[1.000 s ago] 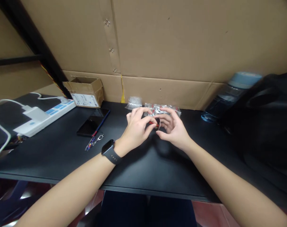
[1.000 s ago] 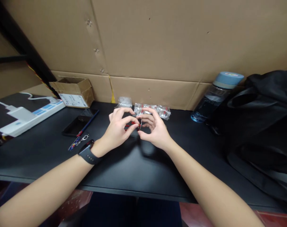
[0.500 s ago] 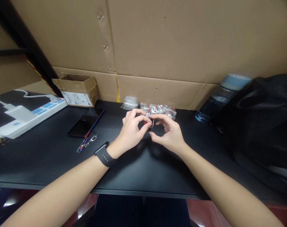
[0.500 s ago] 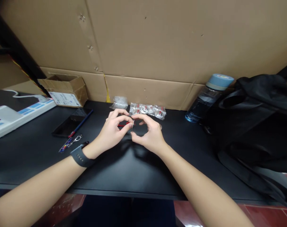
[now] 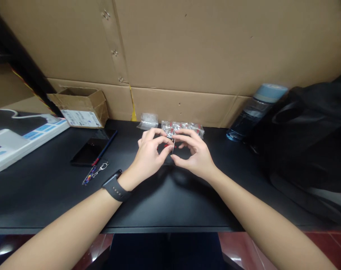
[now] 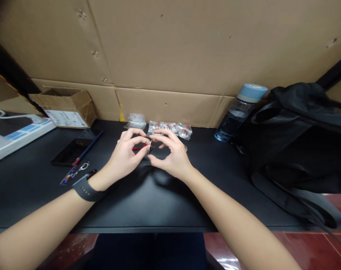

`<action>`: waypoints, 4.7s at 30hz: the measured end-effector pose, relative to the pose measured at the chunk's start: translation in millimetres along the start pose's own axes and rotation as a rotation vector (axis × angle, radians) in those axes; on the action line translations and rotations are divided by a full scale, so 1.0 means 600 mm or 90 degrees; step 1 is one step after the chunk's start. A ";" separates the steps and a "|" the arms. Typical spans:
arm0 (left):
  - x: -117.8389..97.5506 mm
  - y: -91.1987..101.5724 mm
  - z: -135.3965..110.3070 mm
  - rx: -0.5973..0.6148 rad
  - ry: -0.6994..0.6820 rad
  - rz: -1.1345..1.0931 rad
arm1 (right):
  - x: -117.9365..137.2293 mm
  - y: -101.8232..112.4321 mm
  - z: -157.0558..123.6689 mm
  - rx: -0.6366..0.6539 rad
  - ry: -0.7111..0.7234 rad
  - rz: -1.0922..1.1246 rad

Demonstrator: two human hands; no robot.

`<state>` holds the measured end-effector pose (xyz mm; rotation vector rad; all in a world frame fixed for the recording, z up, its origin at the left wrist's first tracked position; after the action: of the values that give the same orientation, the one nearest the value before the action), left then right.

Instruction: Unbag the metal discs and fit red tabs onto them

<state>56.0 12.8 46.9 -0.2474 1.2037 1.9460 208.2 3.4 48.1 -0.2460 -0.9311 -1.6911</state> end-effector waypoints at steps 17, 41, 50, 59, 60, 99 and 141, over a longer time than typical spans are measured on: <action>-0.002 0.021 0.004 -0.059 -0.007 0.094 | -0.043 -0.016 -0.004 -0.003 -0.244 0.353; -0.004 -0.010 0.000 0.008 -0.048 0.054 | -0.047 -0.013 -0.010 -0.025 -0.272 0.321; -0.009 -0.012 0.000 0.105 -0.070 0.017 | -0.051 -0.011 -0.011 -0.028 -0.297 0.332; 0.008 -0.029 0.004 0.111 -0.050 0.056 | -0.051 -0.010 -0.011 -0.031 -0.299 0.336; 0.010 -0.029 0.005 0.111 -0.048 0.060 | -0.052 -0.009 -0.010 -0.034 -0.295 0.333; 0.156 -0.038 0.032 0.203 0.035 0.205 | -0.156 0.107 -0.009 0.362 -0.216 -0.313; 0.044 -0.026 0.018 0.135 -0.017 -0.013 | -0.007 0.019 0.012 0.053 -0.010 0.005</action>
<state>52.8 38.9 27.8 -0.1222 1.3729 1.7822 217.6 10.8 55.7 -0.2074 -1.0079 -1.6409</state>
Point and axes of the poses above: each hand's wrist, its own z-axis towards the middle knuckle, its own y-axis out of the back of the hand, x = y × z, the point moved 7 cm from there along z, towards the middle knuckle, and after that the axes turned 1 degree about y, right-handed, at the moved point
